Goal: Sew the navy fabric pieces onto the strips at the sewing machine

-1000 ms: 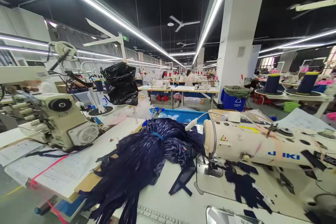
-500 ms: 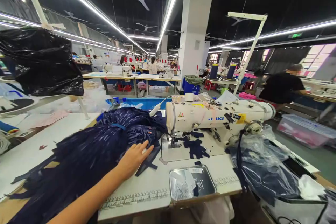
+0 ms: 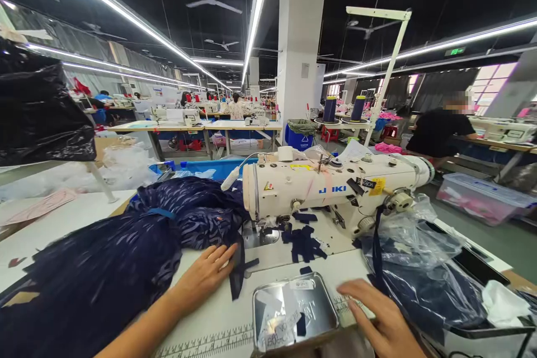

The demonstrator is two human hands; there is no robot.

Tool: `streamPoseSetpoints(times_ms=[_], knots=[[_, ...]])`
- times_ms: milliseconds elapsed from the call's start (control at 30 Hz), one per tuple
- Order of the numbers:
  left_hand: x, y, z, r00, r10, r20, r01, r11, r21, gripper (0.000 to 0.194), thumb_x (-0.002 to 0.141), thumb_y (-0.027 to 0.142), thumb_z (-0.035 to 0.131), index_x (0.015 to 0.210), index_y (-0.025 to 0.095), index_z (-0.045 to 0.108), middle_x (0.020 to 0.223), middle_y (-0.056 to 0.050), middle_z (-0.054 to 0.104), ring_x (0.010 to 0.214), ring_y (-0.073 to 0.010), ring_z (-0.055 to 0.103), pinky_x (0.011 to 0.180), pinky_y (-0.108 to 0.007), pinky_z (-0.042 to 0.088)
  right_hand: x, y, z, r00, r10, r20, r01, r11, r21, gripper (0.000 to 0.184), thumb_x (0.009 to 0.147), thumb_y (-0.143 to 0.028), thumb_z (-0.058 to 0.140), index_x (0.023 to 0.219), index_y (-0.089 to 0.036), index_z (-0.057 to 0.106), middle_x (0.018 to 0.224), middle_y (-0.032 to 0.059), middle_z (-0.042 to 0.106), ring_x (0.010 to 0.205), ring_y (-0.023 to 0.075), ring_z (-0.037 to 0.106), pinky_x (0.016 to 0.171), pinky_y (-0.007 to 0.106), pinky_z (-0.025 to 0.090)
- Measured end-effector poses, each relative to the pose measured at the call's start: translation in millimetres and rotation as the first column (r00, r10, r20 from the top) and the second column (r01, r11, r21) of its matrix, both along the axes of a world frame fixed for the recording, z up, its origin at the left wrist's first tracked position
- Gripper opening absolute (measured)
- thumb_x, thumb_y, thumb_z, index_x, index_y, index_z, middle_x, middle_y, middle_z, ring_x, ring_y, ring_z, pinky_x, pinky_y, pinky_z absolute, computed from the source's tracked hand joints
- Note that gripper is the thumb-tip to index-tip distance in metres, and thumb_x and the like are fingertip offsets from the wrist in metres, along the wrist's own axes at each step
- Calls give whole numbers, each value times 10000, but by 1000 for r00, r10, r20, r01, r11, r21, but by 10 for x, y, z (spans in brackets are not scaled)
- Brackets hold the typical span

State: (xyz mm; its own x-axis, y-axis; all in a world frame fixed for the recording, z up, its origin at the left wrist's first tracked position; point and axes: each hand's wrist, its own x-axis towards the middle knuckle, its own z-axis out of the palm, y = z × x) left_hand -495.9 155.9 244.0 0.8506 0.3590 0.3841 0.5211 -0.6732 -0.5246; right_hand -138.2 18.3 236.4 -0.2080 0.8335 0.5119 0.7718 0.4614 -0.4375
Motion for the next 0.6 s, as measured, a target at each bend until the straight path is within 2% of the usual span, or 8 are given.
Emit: streamPoseSetpoints(times_ms=[67,133,233,300,367,600], knots=[[77,-41,9,1000,-28,-5,28,1000,7,257,844,57,416,966,170,611,1148,-77,597,1028,-216,518,918,-395,343,-127,527,71,998,27,61,-32,996,85,301,891,-267,377,1071,-220,613,1040,100,625,973,230,585,846,383,511],[154,-54,32,998,-46,-38,46,999,-4,251,851,64,406,956,160,613,1045,-69,638,1038,-210,515,956,-408,308,-287,978,88,980,95,173,-115,987,110,293,869,-222,409,1079,-185,610,1108,128,599,1045,259,546,917,476,449],[223,-55,69,996,-38,-80,36,999,-21,237,868,82,394,938,134,615,961,-78,654,1013,-206,526,975,-418,292,-477,1382,5,936,179,302,-206,977,62,331,832,-234,495,1146,-164,573,1182,140,562,1147,298,470,980,561,351],[233,-59,79,994,-33,-102,30,999,-38,223,875,92,402,938,119,613,948,-85,652,1007,-211,529,970,-419,301,-520,1479,-85,903,236,360,-255,967,6,366,819,-259,530,1175,-173,553,1200,134,552,1166,308,453,989,583,324],[229,-67,77,993,-34,-117,26,998,-66,201,877,104,421,943,108,611,932,-88,650,1010,-218,527,962,-419,310,-490,1499,-164,877,274,395,-289,957,-22,353,824,-260,523,1166,-179,557,1207,127,550,1159,309,459,977,576,347],[248,-62,44,996,-67,-67,59,992,-108,197,881,93,413,944,98,599,875,-88,636,979,-226,527,931,-417,329,-158,1498,-305,878,249,409,-311,946,92,294,875,-219,386,1055,-168,612,1141,117,589,1096,269,514,921,463,458]])
